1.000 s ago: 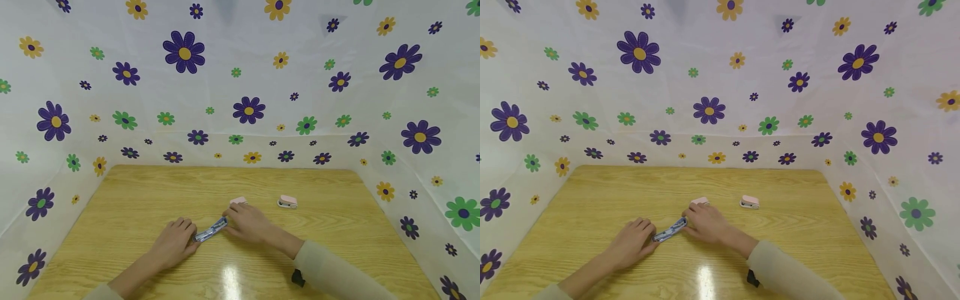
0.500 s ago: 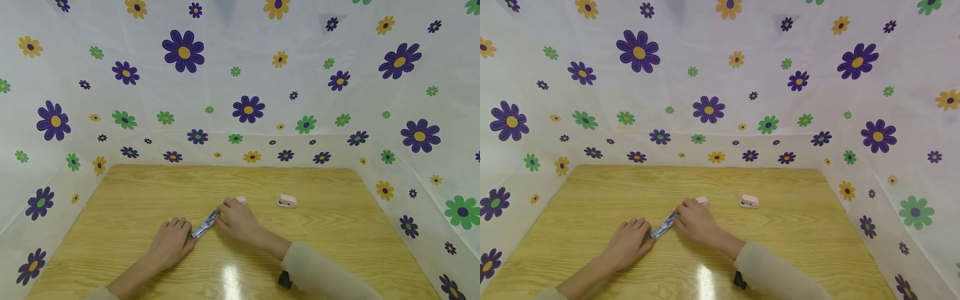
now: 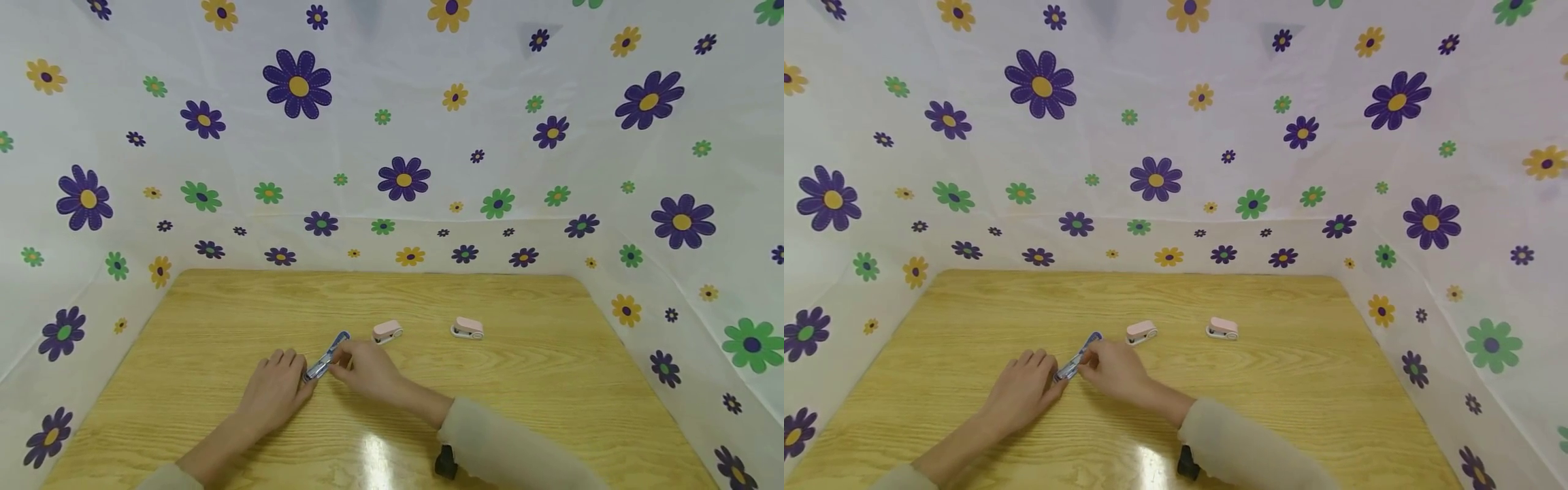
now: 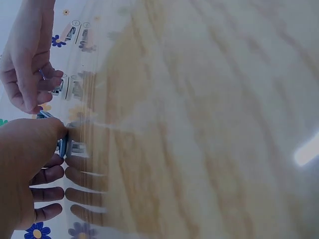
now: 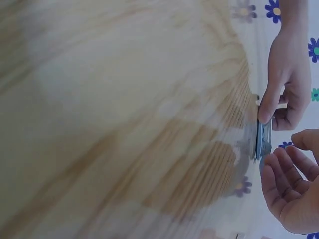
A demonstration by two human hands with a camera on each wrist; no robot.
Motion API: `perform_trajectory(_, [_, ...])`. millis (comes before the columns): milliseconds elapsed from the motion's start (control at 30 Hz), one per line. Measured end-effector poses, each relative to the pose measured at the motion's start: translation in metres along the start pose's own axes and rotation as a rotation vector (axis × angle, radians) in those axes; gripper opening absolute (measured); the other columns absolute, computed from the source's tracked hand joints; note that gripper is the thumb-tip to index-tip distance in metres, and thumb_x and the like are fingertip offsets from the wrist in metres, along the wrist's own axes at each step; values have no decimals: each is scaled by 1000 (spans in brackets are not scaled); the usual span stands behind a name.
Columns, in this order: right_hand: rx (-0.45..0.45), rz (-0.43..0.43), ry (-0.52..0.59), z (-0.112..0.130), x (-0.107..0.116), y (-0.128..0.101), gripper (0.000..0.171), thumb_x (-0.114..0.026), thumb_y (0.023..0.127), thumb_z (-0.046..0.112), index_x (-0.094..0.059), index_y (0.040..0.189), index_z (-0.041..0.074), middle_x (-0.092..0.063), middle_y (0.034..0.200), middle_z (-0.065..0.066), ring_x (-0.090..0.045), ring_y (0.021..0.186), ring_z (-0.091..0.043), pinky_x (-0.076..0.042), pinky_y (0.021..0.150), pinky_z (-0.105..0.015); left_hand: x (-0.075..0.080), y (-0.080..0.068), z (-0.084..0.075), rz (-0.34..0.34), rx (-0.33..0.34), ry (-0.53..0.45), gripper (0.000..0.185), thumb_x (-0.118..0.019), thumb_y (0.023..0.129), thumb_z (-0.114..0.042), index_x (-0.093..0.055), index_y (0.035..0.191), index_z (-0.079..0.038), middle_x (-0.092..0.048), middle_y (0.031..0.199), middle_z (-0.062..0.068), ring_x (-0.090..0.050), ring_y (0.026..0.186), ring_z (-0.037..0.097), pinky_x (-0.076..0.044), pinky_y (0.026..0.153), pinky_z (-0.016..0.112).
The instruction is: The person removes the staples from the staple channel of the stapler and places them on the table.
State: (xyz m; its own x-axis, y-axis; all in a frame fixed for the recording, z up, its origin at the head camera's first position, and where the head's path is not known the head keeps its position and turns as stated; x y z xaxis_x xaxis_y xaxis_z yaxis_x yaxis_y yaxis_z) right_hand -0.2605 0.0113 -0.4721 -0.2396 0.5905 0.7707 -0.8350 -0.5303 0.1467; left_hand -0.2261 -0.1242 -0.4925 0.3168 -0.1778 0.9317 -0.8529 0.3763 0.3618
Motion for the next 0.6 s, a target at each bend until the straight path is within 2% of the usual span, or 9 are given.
perform_trajectory(133, [-64,-10,148,-5,-5,9,8,-73,99,14,-77,99,7,-76,88,-5,-57,68,4,-49,60,-15,-2,2,3,1,11,1,31,-79,93,-37,-60,91,-13,-52,79,-1,-47,73,16,-41,64,33])
perform_trajectory(333, [-152,-16,249,-16,-13,21,9,-74,98,15,-79,97,7,-76,86,-5,-56,62,2,-45,55,-16,-4,4,9,-8,33,9,33,-82,91,-37,-60,91,-13,-53,80,0,-45,71,15,-38,63,31])
perform_trajectory(500, [-227,5,292,-25,-22,25,11,-75,98,16,-78,98,6,-74,84,-2,-56,60,0,-43,53,-16,-3,5,8,-17,17,5,33,-82,91,-36,-59,89,-13,-52,79,0,-43,70,15,-36,61,29])
perform_trajectory(600, [-217,7,278,-24,-24,26,11,-75,97,16,-79,98,5,-74,86,-4,-55,63,1,-43,55,-15,-3,6,8,-13,19,-2,33,-81,92,-36,-58,88,-13,-52,79,0,-43,70,14,-36,62,29])
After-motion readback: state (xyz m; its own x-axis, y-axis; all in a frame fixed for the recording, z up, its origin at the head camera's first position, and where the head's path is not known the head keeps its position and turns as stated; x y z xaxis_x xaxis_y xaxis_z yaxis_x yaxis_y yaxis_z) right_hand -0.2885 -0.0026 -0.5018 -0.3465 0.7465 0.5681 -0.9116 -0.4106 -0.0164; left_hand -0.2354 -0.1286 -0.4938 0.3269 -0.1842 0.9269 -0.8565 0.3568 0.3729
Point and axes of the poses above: each hand's wrist, its own y-axis towards the middle knuckle, its own x-axis out of the back of the hand, z = x × y, the point moved 9 cm from there along y, towards the middle knuckle
